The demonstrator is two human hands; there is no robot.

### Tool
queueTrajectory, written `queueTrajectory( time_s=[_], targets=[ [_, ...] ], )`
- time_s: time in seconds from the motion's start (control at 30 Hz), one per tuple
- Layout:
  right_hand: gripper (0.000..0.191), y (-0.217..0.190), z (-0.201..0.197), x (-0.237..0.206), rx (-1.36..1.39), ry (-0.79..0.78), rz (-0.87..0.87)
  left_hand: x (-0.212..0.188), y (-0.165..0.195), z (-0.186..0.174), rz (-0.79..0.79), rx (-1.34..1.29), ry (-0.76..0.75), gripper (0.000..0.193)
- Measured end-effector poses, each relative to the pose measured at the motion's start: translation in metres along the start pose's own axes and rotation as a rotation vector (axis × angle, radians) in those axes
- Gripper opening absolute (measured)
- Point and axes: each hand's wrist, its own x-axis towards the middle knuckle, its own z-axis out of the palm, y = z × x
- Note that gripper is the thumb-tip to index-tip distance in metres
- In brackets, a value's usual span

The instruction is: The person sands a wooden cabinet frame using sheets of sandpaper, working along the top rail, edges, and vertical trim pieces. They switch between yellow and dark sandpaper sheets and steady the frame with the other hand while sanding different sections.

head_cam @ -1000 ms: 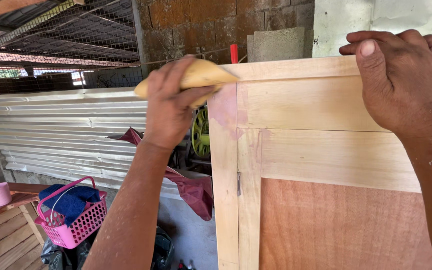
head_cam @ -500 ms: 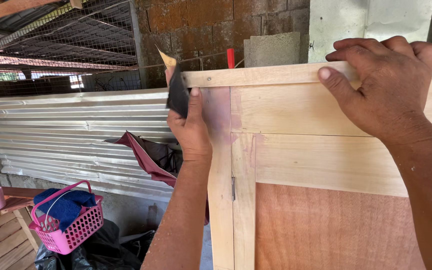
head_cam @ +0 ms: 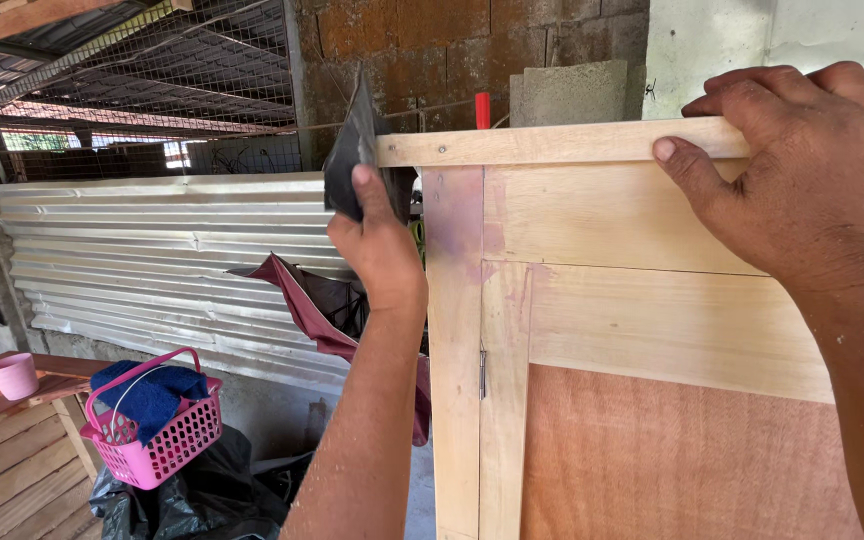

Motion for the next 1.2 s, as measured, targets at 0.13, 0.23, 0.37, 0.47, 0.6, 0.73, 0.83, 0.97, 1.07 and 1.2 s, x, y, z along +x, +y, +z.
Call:
queueTrajectory(
  time_s=[0.13, 0.23, 0.37, 0.47, 0.6, 0.73, 0.83, 0.97, 1.07, 1.2],
  targets=[
    [0.027, -0.003, 0.001, 0.0, -0.01, 0.015, 0.016, 0.016, 0.019, 0.015, -0.062, 0.025, -0.011, 0.053],
    [0.027, -0.007, 0.002, 0.002, -0.046, 0.04, 0.032, 0.008, 0.025, 0.008, -0.027, 0.053, 0.052, 0.051],
    [0.027, -0.012, 0.002, 0.006, -0.048, 0.064, 0.052, -0.002, 0.017, -0.005, 0.081, 0.001, -0.092, 0.067],
    [0.027, -0.015, -0.001, 0.009, -0.057, 0.057, 0.071, 0.008, 0.013, 0.0, -0.068, 0.021, -0.019, 0.069],
    [0.024, -0.02, -0.009, 0.013, 0.02, 0.069, 0.088, 0.012, 0.016, 0.009, -0.11, 0.071, 0.09, 0.062],
    [0.025, -0.023, -0.013, 0.018, 0.015, 0.08, 0.085, -0.007, 0.014, -0.002, 0.012, 0.05, 0.041, 0.07],
    [0.024, -0.024, -0.013, 0.019, 0.009, 0.087, 0.089, -0.006, 0.013, -0.005, -0.054, 0.06, -0.006, 0.082],
    [0.019, -0.023, -0.009, 0.016, 0.055, 0.098, 0.104, 0.012, 0.012, 0.005, -0.132, 0.156, 0.059, 0.076],
    [0.019, -0.022, -0.003, 0.012, 0.049, 0.119, 0.102, 0.007, 0.008, 0.004, -0.065, 0.133, 0.065, 0.075],
    [0.021, -0.018, 0.005, 0.006, -0.043, 0.139, 0.074, -0.013, 0.006, -0.006, 0.07, 0.069, -0.032, 0.056]
  ],
)
